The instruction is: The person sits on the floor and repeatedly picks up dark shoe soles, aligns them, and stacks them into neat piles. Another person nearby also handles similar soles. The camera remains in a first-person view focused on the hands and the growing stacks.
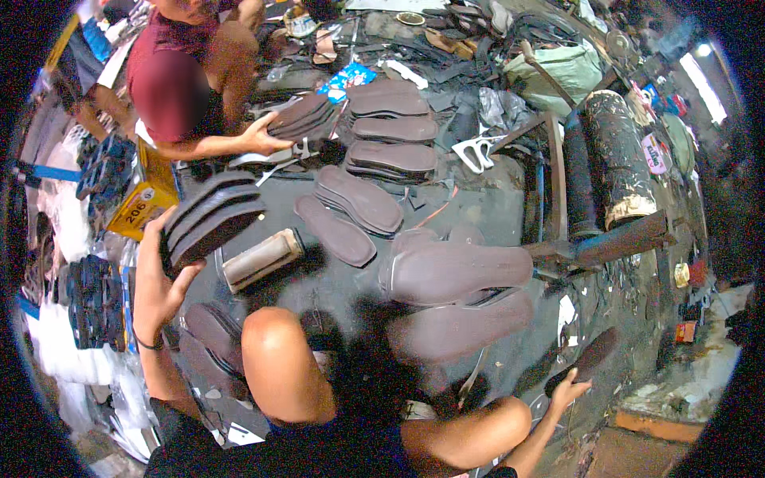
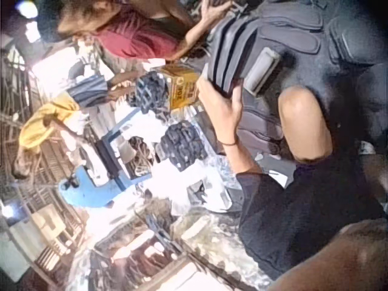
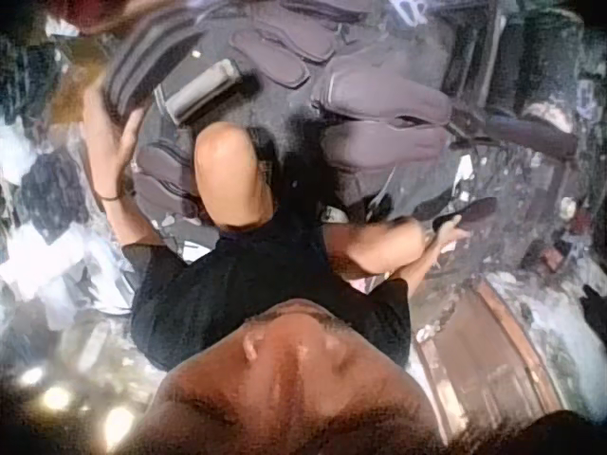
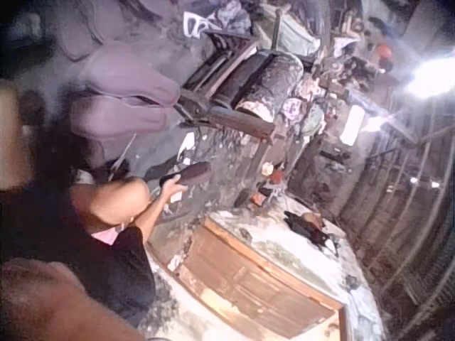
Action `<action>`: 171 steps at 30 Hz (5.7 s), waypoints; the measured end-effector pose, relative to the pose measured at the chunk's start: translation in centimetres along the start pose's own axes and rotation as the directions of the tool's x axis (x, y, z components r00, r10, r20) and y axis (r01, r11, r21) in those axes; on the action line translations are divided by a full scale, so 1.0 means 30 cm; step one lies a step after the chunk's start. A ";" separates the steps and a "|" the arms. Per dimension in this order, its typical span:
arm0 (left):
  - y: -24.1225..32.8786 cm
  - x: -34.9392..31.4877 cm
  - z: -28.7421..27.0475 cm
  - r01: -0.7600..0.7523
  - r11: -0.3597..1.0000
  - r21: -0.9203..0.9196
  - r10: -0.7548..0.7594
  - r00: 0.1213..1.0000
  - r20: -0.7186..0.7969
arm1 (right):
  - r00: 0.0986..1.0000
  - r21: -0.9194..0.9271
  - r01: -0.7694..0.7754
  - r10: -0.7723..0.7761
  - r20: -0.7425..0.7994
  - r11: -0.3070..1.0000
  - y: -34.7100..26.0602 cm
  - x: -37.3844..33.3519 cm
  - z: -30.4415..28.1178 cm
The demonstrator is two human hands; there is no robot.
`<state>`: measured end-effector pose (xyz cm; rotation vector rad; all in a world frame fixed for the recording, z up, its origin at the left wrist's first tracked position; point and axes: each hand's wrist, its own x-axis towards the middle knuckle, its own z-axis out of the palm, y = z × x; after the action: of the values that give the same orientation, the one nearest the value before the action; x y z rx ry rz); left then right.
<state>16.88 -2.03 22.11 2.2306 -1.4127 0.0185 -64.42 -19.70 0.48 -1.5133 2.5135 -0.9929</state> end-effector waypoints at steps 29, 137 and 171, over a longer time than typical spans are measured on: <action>-0.202 0.464 0.399 0.078 0.910 -0.407 -0.006 0.985 0.174 | 0.903 0.775 -0.230 0.426 -0.056 0.589 -0.605 -0.083 -0.389; -0.403 -0.185 0.588 0.571 0.257 -0.779 -0.448 0.785 0.428 | 0.538 0.589 -0.635 -0.262 0.801 0.499 -1.487 -1.444 0.860; -0.414 -0.282 0.590 0.683 0.431 -0.590 -0.659 0.685 0.311 | 0.485 0.506 -0.375 -0.301 0.821 0.777 -1.156 -1.423 0.739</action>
<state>19.21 2.02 -0.63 1.9612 -0.2914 -0.7050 -7.41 -7.30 -10.15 -1.2164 1.2473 -0.6421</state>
